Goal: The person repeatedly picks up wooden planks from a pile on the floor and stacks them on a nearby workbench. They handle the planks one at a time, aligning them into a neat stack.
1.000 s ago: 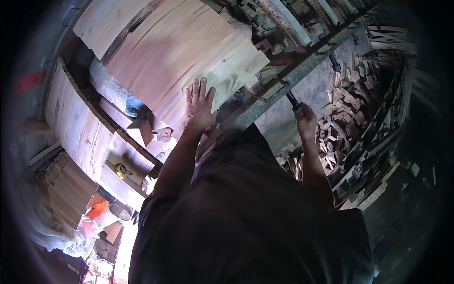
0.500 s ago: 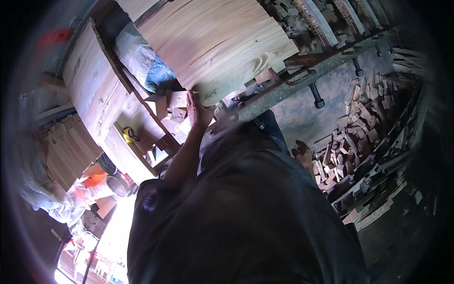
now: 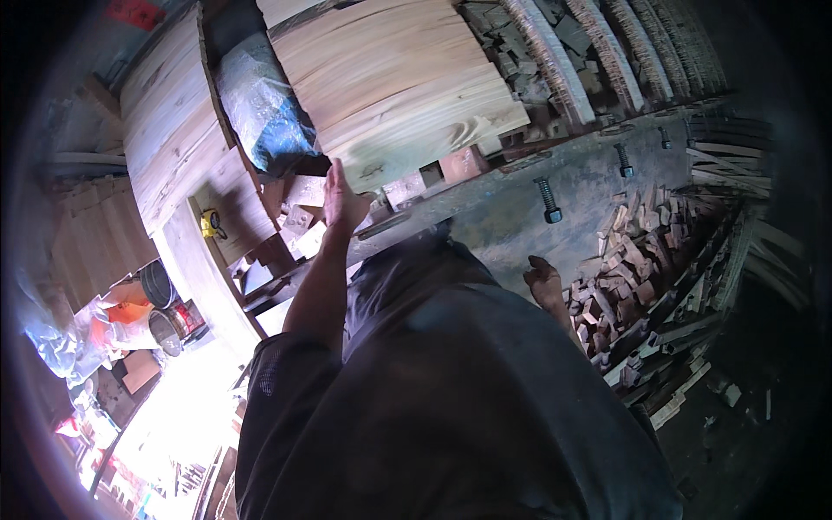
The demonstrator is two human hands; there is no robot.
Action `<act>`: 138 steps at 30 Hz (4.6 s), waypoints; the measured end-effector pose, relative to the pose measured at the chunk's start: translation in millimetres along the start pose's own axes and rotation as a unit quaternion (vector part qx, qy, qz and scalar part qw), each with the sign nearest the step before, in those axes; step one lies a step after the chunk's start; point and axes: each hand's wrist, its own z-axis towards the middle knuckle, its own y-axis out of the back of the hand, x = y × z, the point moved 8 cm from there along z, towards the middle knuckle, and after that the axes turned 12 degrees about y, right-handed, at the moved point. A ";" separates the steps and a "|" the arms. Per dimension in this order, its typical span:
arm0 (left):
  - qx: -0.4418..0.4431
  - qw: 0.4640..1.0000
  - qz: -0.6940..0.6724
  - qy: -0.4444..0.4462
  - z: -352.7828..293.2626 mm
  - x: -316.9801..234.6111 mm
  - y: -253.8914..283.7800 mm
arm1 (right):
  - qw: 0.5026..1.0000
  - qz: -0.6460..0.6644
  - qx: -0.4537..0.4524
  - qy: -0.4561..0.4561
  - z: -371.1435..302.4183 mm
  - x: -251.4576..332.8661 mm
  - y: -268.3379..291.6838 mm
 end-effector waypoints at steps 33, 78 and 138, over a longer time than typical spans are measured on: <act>-0.206 0.966 0.146 0.060 78.4 258.2 220.4 | 0.874 -0.198 0.113 0.429 -83.9 -31.6 -72.4; 0.520 0.787 -0.328 0.042 -67.6 -145.5 38.4 | 0.936 0.129 0.005 0.327 37.3 415.7 -74.2; 0.284 0.825 -0.458 0.171 145.5 -144.0 -65.4 | 0.997 0.047 -0.050 0.033 -111.6 38.6 -69.3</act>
